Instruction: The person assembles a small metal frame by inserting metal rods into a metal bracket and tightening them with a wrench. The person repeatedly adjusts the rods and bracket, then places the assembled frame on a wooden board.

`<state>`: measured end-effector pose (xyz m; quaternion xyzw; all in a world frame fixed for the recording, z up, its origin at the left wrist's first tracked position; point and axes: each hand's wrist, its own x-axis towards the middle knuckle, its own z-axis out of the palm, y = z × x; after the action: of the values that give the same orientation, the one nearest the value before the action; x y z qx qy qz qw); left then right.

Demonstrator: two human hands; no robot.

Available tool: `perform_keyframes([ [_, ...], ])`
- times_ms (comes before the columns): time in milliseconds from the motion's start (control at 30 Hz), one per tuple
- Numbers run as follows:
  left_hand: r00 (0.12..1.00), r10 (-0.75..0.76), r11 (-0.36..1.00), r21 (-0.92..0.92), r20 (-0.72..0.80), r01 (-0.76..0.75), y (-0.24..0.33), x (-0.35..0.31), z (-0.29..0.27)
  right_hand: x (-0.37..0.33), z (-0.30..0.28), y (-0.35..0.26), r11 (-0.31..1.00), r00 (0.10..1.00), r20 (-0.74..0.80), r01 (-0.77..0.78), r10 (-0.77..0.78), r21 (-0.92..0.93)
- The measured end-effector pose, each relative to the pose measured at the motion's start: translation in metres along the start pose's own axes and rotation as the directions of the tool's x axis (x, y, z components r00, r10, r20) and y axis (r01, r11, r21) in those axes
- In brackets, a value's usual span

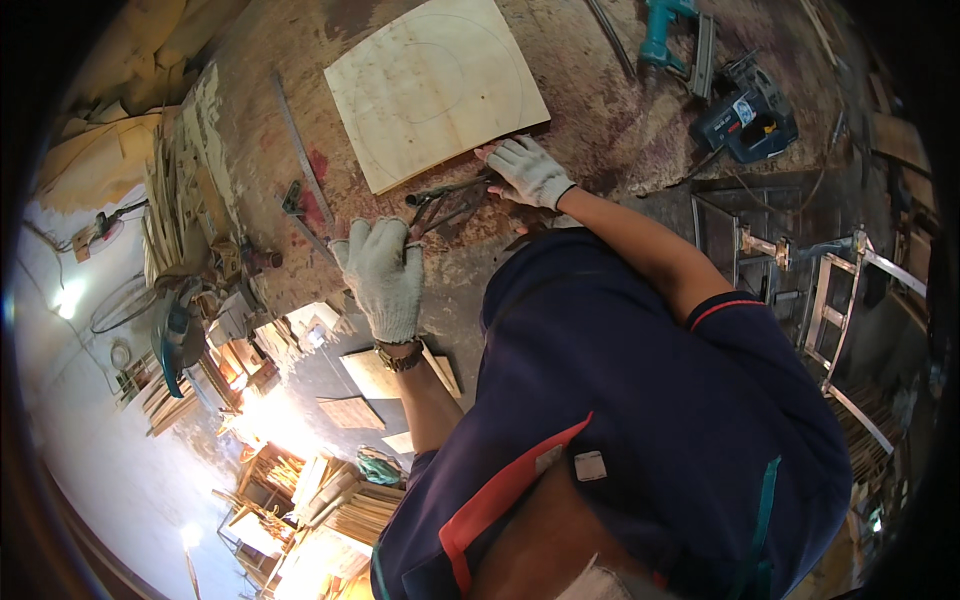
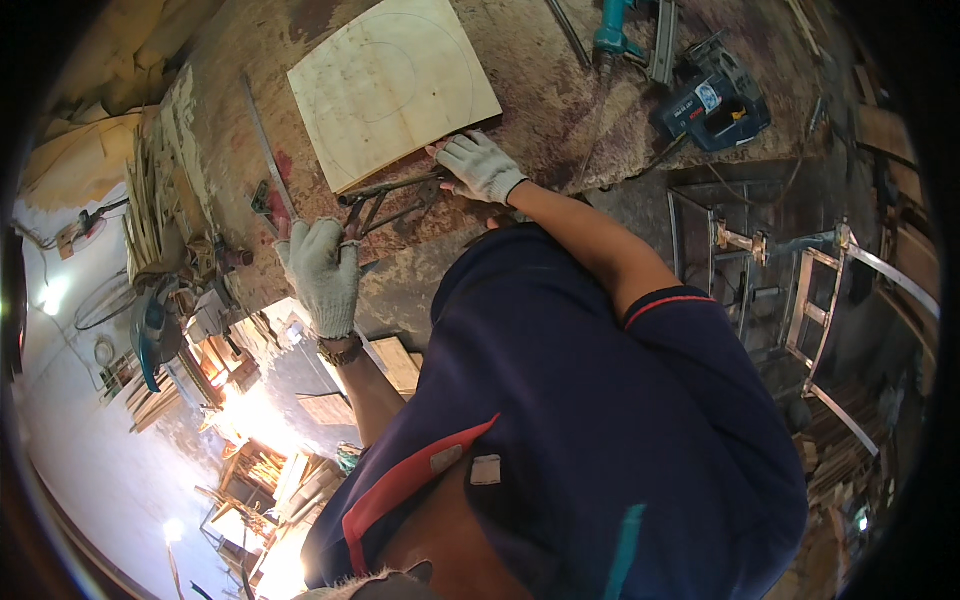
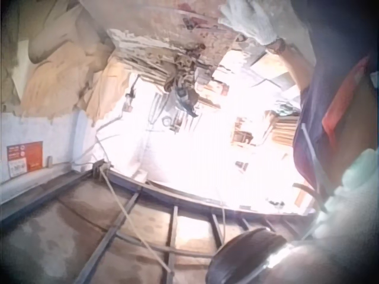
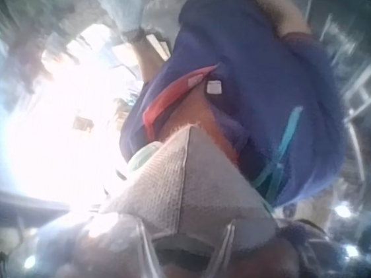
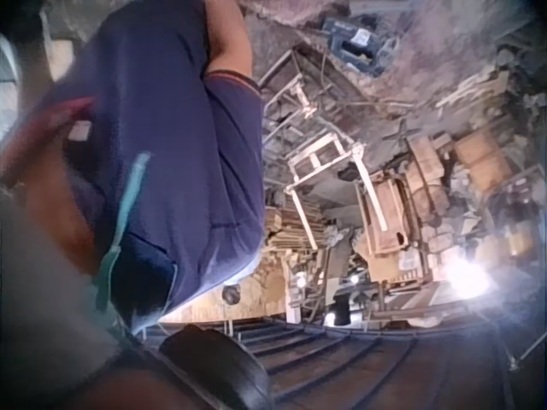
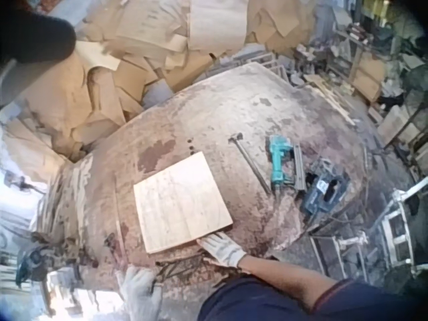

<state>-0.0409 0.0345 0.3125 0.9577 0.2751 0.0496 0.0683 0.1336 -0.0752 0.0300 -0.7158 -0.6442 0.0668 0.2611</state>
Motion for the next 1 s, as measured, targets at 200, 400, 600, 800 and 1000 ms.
perform_keyframes([
  [200, 0.994, -0.112, 0.954, -0.281, 0.005, 0.109, -0.013, -0.008, 0.019, 0.002, -0.007, -0.001, 0.996, 0.999, 0.046, -0.007, 0.003, 0.087],
  [400, 0.954, -0.268, 0.745, -0.657, -0.133, 0.117, -0.034, -0.019, 0.056, 0.007, -0.017, -0.002, 0.959, 0.991, -0.136, 0.024, 0.015, 0.281],
  [600, 0.899, -0.228, 0.485, -0.844, -0.373, -0.228, -0.053, -0.025, 0.086, 0.014, 0.009, -0.017, 0.993, 0.982, -0.166, 0.102, -0.090, 0.066],
  [800, 0.929, 0.139, 0.496, -0.788, -0.342, -0.364, -0.051, -0.004, 0.072, -0.068, -0.015, -0.066, 0.899, 0.763, -0.527, -0.438, 0.375, 0.007],
  [1000, 0.892, 0.241, 0.506, -0.734, -0.383, -0.452, -0.074, -0.010, 0.071, -0.184, -0.005, -0.193, 0.473, 0.335, -0.504, -0.864, 0.796, 0.172],
])
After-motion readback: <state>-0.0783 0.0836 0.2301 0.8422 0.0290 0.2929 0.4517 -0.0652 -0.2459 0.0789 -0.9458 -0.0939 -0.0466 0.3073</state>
